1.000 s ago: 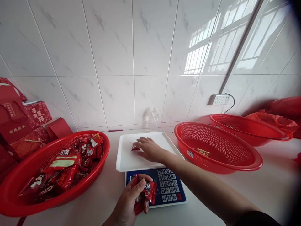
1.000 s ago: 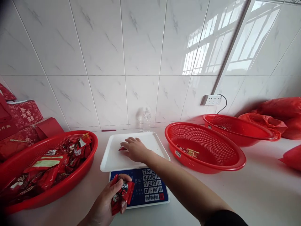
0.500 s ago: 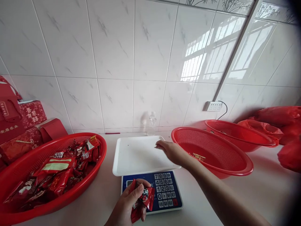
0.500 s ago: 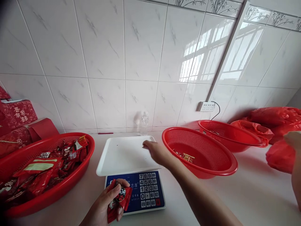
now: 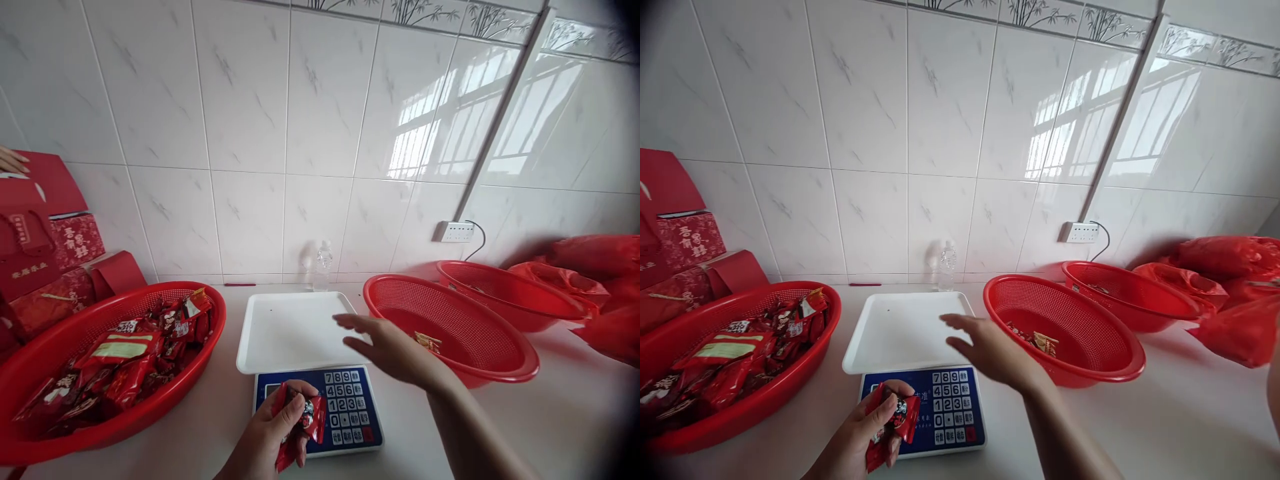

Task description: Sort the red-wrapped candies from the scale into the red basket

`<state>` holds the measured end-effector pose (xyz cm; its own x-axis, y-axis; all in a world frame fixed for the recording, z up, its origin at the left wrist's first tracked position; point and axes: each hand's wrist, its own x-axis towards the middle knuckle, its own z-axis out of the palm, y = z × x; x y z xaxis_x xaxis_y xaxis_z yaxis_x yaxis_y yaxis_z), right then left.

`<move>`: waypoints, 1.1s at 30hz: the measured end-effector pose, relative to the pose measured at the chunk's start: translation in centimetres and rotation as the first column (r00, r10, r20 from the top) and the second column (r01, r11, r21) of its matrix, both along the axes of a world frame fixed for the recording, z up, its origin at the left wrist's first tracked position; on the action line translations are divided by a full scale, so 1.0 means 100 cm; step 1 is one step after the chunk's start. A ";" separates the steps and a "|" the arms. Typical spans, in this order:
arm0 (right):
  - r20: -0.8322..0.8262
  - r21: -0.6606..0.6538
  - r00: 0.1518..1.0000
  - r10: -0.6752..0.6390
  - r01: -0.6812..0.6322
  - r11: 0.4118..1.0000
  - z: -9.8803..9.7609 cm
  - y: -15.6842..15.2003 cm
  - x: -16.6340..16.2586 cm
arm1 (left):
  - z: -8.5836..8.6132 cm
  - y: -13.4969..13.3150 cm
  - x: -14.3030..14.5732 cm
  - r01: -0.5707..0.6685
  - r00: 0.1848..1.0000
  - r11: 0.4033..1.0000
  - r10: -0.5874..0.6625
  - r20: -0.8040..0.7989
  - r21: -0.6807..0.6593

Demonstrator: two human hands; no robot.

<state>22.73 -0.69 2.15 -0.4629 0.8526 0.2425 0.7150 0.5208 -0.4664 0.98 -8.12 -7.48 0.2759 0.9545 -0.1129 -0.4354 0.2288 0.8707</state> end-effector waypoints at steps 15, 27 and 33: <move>-0.203 -0.071 0.908 0.367 -0.387 0.919 0.008 -0.020 -0.062 | 0.033 0.005 -0.010 -0.209 0.933 0.946 0.269 -0.240 0.248; 0.073 0.109 0.988 -0.133 0.125 0.986 -0.041 0.054 -0.038 | 0.075 0.088 -0.006 0.190 0.396 0.857 0.380 -0.836 0.479; 0.018 0.036 0.999 0.044 -0.045 0.998 -0.033 0.043 -0.034 | 0.064 0.116 -0.007 0.365 0.275 0.836 0.324 -0.905 0.411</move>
<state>19.29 3.59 -1.12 -0.5049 0.8217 0.2642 0.6985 0.5688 -0.4343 0.25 3.46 -1.11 0.3241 0.9371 0.1297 0.7379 -0.3362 0.5852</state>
